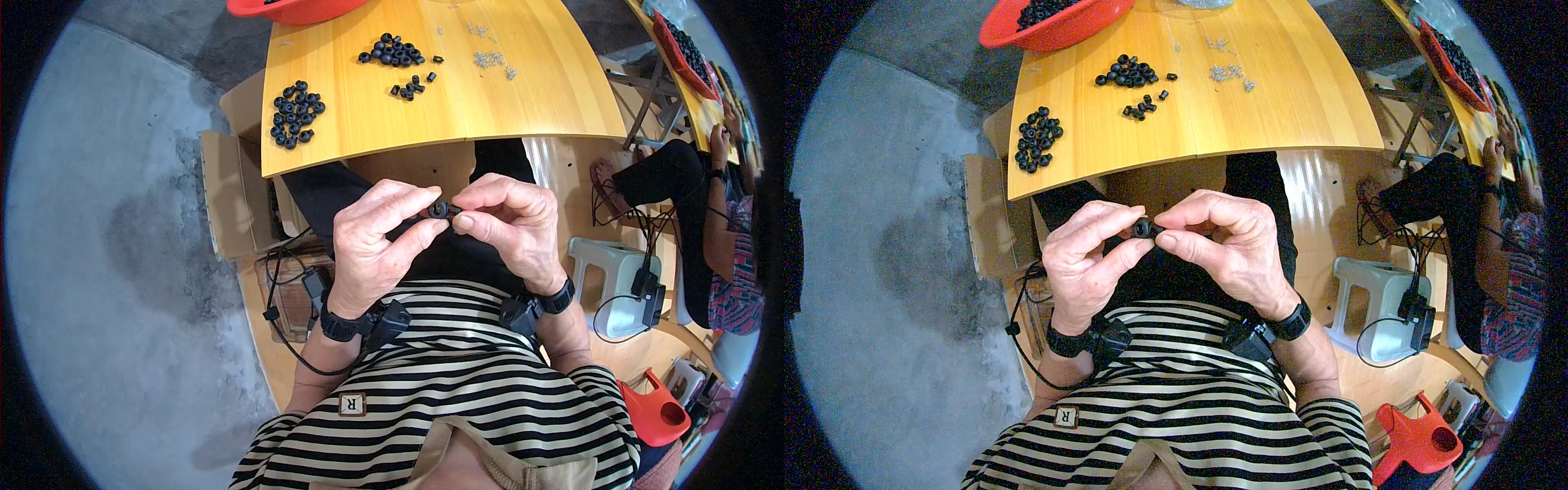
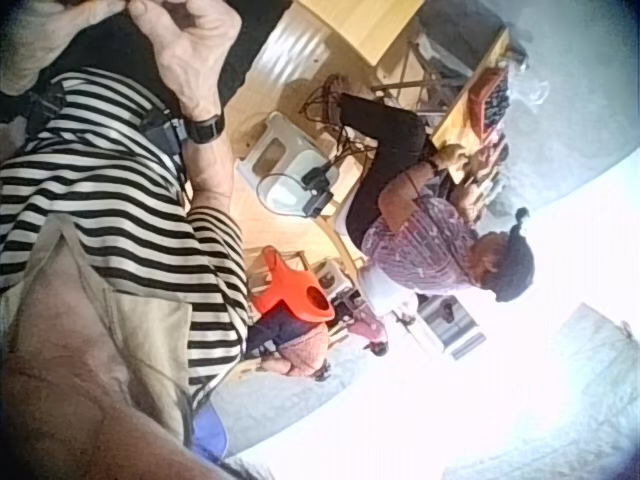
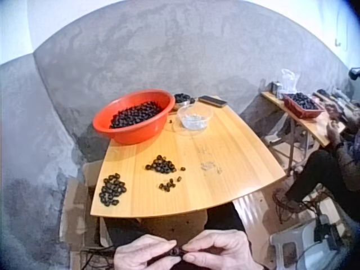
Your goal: Assembling small black plastic parts by hand on a wooden table.
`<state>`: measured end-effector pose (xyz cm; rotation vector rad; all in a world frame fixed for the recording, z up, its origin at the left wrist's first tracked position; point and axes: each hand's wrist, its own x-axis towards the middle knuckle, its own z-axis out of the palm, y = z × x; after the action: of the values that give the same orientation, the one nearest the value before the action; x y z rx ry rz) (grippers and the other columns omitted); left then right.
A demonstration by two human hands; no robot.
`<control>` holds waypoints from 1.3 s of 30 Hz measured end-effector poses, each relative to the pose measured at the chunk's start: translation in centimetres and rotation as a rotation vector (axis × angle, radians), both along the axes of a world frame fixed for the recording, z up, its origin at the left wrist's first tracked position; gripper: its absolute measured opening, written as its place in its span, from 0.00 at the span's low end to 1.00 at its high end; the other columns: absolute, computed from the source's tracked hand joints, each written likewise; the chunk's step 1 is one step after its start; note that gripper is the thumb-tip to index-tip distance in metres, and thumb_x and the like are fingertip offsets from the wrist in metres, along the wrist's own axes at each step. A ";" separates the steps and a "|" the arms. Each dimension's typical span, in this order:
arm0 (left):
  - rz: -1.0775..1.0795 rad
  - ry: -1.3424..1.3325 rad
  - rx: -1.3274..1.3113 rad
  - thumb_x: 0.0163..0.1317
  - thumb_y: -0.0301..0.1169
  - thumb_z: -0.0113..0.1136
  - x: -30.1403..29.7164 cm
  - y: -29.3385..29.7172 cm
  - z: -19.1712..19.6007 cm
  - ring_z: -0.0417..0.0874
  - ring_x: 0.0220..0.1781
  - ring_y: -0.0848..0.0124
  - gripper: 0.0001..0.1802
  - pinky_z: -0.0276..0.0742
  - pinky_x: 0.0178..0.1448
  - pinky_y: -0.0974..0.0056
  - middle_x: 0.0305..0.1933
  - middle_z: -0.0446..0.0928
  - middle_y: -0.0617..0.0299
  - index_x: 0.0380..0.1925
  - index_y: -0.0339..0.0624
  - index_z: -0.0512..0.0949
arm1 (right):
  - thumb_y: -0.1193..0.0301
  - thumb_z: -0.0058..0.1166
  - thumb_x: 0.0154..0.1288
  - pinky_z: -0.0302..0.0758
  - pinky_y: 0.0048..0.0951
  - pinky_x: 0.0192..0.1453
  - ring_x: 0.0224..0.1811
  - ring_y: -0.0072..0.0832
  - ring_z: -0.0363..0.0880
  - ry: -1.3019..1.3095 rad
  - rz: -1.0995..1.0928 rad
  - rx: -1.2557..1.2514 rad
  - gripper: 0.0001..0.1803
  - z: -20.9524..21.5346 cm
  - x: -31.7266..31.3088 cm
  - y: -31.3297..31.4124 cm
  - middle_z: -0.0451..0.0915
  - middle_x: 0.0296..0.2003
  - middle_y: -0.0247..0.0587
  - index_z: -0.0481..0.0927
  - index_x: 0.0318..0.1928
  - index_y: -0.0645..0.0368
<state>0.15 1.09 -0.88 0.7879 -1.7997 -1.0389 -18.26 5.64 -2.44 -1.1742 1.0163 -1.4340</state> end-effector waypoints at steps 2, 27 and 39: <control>0.001 -0.019 -0.008 0.46 0.18 0.72 0.0 0.0 0.1 0.82 0.38 0.67 0.17 0.78 0.42 0.68 0.37 0.82 0.55 0.40 0.34 0.84 | 0.78 0.67 0.56 0.75 0.19 0.35 0.32 0.18 0.78 0.053 -0.003 -0.032 0.08 -0.1 -0.1 -0.2 0.82 0.31 0.36 0.86 0.38 0.61; -0.108 0.082 -0.162 0.44 0.19 0.71 -0.5 -0.4 -1.2 0.80 0.40 0.62 0.18 0.78 0.44 0.63 0.37 0.80 0.57 0.40 0.35 0.84 | 0.73 0.71 0.53 0.74 0.17 0.31 0.26 0.16 0.77 -0.474 0.415 0.298 0.13 -2.1 -1.3 -2.1 0.80 0.28 0.32 0.81 0.38 0.62; -0.104 0.038 -0.295 0.44 0.28 0.74 -0.8 -0.5 -1.1 0.76 0.49 0.59 0.19 0.74 0.57 0.56 0.44 0.80 0.61 0.40 0.41 0.86 | 0.70 0.64 0.52 0.55 0.18 0.26 0.23 0.11 0.63 -0.511 0.451 0.144 0.11 -3.2 0.1 -1.8 0.74 0.22 0.25 0.82 0.33 0.63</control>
<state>-0.61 0.56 -2.03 0.4962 -1.9218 -0.8214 -18.18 3.84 -5.68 -0.8026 0.4514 -1.1846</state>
